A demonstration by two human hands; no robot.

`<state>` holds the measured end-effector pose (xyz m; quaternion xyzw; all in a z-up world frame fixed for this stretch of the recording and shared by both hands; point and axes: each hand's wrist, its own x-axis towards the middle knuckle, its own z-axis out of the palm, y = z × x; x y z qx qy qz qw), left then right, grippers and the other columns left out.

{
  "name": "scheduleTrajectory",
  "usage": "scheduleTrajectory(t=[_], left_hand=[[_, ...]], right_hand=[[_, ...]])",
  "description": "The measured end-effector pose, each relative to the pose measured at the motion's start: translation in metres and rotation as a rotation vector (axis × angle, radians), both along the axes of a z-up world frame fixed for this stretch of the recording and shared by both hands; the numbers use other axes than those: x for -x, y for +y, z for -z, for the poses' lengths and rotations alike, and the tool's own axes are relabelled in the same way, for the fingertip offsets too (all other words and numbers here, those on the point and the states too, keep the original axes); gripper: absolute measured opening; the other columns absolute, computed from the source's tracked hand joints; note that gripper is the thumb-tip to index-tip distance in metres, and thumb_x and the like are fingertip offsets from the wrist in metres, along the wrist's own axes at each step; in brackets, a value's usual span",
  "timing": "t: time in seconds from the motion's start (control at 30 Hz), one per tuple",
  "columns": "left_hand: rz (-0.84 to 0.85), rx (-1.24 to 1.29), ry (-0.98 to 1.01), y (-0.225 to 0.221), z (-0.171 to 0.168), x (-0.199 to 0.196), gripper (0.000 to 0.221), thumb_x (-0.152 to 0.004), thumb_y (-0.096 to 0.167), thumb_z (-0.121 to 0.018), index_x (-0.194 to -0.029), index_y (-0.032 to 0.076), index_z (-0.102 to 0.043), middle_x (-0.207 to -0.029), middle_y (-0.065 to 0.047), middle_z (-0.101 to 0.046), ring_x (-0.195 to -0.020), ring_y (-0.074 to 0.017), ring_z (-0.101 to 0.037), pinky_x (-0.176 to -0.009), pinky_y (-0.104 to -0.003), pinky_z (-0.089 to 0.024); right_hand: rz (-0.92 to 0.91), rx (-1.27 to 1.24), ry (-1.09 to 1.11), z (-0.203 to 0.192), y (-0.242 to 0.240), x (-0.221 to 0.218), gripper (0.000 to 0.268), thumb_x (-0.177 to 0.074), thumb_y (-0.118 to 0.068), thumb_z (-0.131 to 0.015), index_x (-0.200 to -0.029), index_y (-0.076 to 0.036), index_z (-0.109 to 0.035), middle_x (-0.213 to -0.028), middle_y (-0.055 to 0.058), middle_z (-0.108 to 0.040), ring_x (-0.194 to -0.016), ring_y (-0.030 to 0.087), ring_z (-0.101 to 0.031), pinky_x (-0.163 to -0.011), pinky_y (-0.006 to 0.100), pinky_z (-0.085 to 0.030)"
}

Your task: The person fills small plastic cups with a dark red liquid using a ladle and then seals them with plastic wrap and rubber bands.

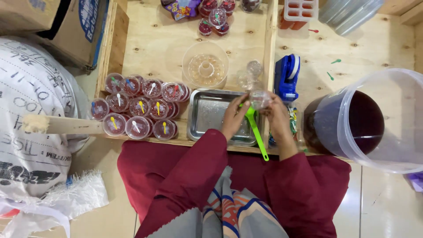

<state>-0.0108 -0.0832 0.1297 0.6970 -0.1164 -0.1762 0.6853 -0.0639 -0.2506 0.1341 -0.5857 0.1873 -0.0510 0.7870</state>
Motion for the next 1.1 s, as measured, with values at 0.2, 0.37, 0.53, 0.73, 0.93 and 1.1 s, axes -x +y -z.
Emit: scheduleTrajectory(t=[0.2, 0.37, 0.53, 0.73, 0.93, 1.1], left_hand=[[-0.124, 0.228, 0.120, 0.017, -0.006, 0.055, 0.050, -0.107, 0.033, -0.059, -0.148, 0.004, -0.053, -0.135, -0.025, -0.059, -0.132, -0.0381, -0.054, -0.113, -0.052, -0.042], [-0.188, 0.183, 0.122, 0.034, 0.001, 0.080, 0.049, -0.102, 0.033, -0.070, -0.143, 0.008, -0.060, -0.125, -0.011, -0.061, -0.109, -0.0186, -0.061, -0.094, -0.036, -0.054], [-0.211, 0.002, 0.034, 0.041, 0.013, 0.092, 0.033, -0.092, 0.042, -0.079, -0.119, 0.022, -0.079, -0.111, -0.001, -0.065, -0.097, -0.0134, -0.065, -0.089, -0.030, -0.055], [-0.202, 0.123, 0.168, 0.041, 0.022, 0.097, 0.027, -0.095, 0.038, -0.079, -0.110, 0.015, -0.081, -0.096, -0.003, -0.075, -0.094, -0.0125, -0.067, -0.086, -0.032, -0.055], [-0.199, 0.196, 0.343, 0.036, 0.033, 0.074, 0.032, -0.098, 0.037, -0.075, -0.115, 0.010, -0.078, -0.095, -0.011, -0.075, -0.088, -0.0175, -0.069, -0.078, -0.032, -0.059], [-0.232, 0.337, 0.343, 0.002, 0.050, 0.022, 0.036, -0.101, 0.029, -0.073, -0.117, -0.002, -0.074, -0.100, -0.021, -0.074, -0.087, -0.0254, -0.072, -0.080, -0.036, -0.062]], right_hand=[[0.055, -0.319, 0.055, 0.000, 0.028, 0.035, 0.047, -0.092, -0.025, -0.056, -0.136, -0.009, -0.055, -0.112, 0.007, -0.068, -0.091, 0.020, -0.065, -0.084, 0.033, -0.057], [0.004, -0.152, -0.040, 0.028, 0.031, 0.058, 0.049, -0.093, -0.015, -0.059, -0.141, -0.008, -0.053, -0.118, 0.008, -0.067, -0.094, 0.016, -0.069, -0.081, 0.029, -0.060], [-0.101, 0.129, -0.148, 0.012, 0.045, 0.078, 0.049, -0.096, -0.008, -0.061, -0.144, -0.008, -0.053, -0.127, 0.010, -0.058, -0.106, 0.017, -0.062, -0.091, 0.033, -0.057], [-0.085, 0.246, -0.131, -0.002, 0.055, 0.081, 0.053, -0.092, -0.009, -0.076, -0.140, -0.007, -0.055, -0.121, 0.010, -0.058, -0.100, 0.017, -0.063, -0.088, 0.033, -0.056], [-0.084, 0.334, -0.115, -0.005, 0.050, 0.060, 0.050, -0.093, -0.014, -0.080, -0.138, -0.011, -0.058, -0.122, 0.009, -0.059, -0.099, 0.016, -0.064, -0.084, 0.031, -0.057], [-0.055, 0.576, -0.091, -0.047, 0.047, 0.023, 0.045, -0.093, -0.016, -0.078, -0.136, -0.012, -0.063, -0.127, 0.018, -0.062, -0.102, 0.028, -0.068, -0.089, 0.039, -0.058]])
